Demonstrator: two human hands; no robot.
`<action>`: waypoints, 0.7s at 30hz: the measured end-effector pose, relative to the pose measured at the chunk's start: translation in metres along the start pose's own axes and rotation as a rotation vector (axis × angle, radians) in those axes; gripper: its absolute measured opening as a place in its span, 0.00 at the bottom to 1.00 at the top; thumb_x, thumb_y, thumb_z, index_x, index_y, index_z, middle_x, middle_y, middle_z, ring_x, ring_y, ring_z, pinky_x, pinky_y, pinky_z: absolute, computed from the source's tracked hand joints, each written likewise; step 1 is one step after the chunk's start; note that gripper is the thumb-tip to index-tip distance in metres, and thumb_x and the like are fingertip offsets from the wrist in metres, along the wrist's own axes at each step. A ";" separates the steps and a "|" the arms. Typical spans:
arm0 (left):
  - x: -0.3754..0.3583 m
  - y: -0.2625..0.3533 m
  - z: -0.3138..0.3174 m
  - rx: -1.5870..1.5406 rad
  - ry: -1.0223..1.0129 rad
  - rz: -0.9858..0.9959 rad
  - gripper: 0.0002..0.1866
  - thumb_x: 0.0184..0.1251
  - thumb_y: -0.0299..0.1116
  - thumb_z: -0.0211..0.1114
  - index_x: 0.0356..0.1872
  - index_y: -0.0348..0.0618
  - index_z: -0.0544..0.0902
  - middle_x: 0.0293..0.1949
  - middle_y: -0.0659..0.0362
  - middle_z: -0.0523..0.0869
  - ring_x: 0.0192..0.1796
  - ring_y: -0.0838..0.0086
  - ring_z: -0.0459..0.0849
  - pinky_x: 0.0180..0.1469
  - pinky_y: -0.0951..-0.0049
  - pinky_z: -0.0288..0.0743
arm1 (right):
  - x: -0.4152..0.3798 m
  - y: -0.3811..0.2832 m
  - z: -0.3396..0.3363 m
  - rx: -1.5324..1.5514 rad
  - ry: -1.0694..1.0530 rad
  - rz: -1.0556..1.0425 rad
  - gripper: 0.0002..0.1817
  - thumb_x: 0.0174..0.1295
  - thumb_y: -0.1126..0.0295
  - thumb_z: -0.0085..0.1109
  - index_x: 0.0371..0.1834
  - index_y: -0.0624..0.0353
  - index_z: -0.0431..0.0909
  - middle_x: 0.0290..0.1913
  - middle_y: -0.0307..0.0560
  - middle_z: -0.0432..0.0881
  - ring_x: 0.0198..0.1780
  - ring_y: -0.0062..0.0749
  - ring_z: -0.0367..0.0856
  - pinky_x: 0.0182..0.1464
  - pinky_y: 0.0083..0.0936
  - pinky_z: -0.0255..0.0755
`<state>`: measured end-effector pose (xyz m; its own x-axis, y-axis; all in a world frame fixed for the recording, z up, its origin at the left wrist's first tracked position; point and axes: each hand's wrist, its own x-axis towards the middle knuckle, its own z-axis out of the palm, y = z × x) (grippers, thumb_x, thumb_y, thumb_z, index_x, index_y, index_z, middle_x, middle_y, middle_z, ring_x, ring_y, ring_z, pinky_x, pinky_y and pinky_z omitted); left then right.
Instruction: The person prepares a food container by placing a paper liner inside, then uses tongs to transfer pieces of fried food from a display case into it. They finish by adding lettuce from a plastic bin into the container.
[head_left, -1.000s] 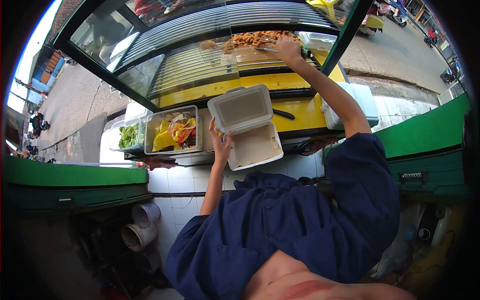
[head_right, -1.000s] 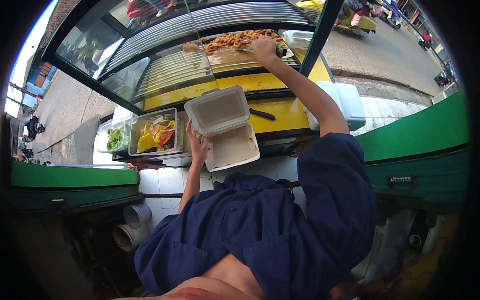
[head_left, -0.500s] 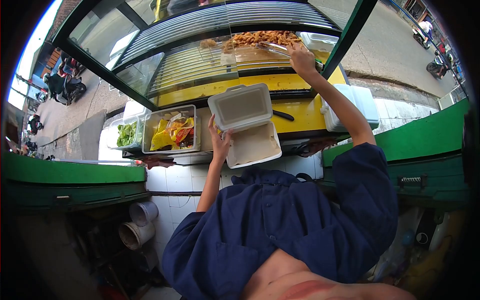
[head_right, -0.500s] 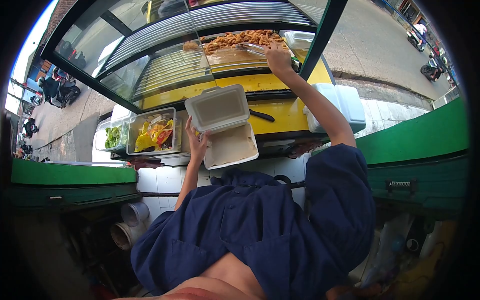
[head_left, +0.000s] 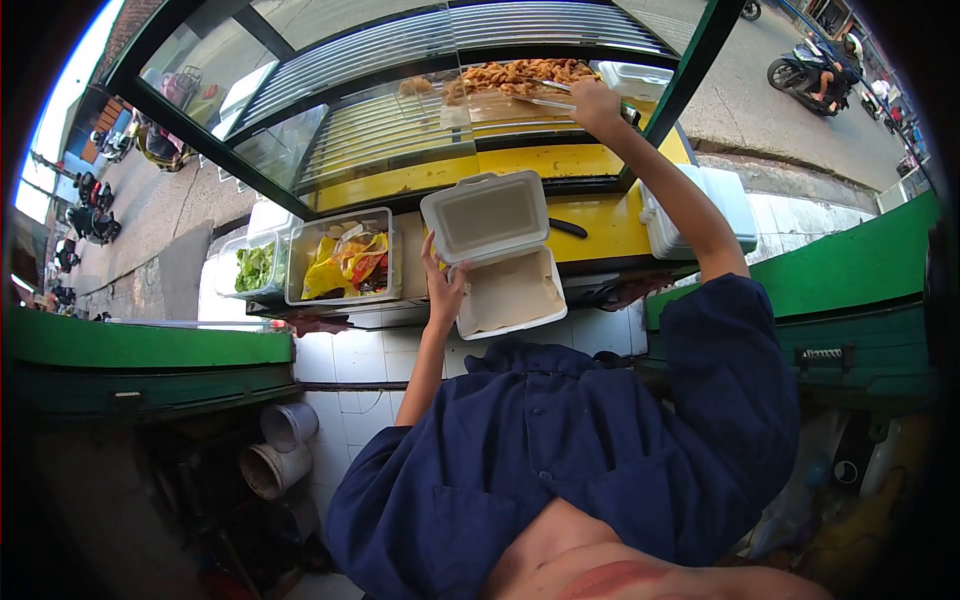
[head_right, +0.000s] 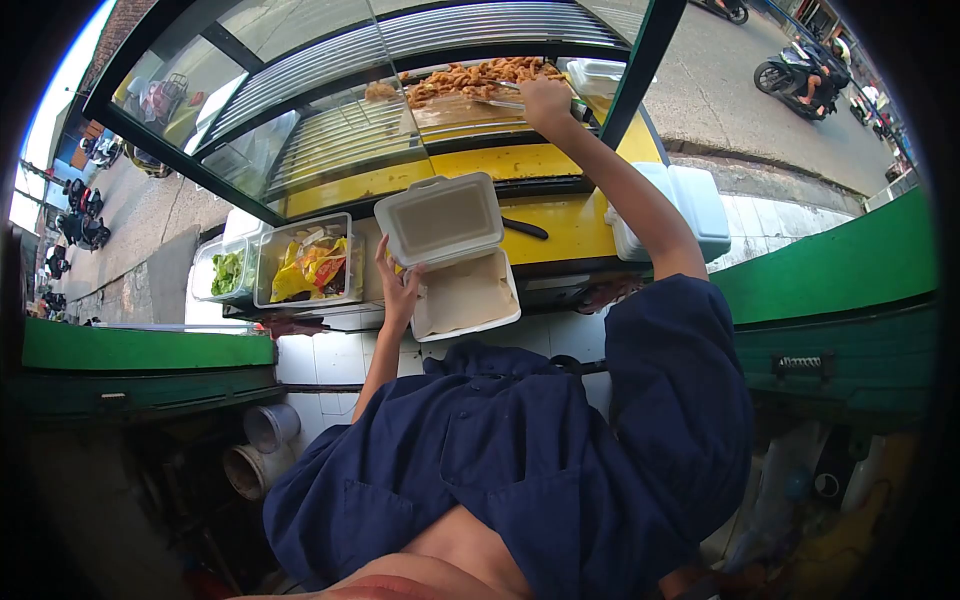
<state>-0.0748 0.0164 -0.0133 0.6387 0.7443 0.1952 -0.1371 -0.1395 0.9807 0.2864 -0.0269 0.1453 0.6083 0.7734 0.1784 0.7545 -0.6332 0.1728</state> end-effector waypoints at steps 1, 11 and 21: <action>0.000 -0.003 -0.001 -0.013 -0.003 0.001 0.40 0.63 0.18 0.60 0.72 0.48 0.48 0.65 0.46 0.61 0.62 0.64 0.72 0.59 0.67 0.74 | 0.007 -0.003 0.000 -0.010 -0.035 0.012 0.15 0.52 0.67 0.64 0.44 0.53 0.80 0.44 0.48 0.81 0.47 0.43 0.82 0.45 0.38 0.78; -0.001 0.003 -0.003 -0.065 0.000 -0.018 0.39 0.63 0.17 0.59 0.71 0.47 0.48 0.63 0.45 0.63 0.60 0.64 0.73 0.58 0.67 0.75 | 0.024 -0.023 0.018 -0.068 0.065 0.007 0.09 0.54 0.72 0.60 0.39 0.55 0.82 0.41 0.49 0.82 0.45 0.44 0.83 0.42 0.38 0.78; -0.001 -0.010 -0.004 -0.046 -0.011 -0.003 0.40 0.63 0.19 0.61 0.71 0.48 0.49 0.68 0.49 0.57 0.64 0.63 0.69 0.59 0.66 0.74 | -0.010 -0.004 0.032 -0.032 0.261 -0.065 0.18 0.51 0.73 0.62 0.48 0.51 0.80 0.46 0.47 0.78 0.47 0.40 0.81 0.44 0.36 0.79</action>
<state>-0.0770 0.0195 -0.0238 0.6473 0.7375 0.1925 -0.1696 -0.1069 0.9797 0.2851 -0.0315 0.1116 0.4715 0.7815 0.4085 0.7794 -0.5861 0.2217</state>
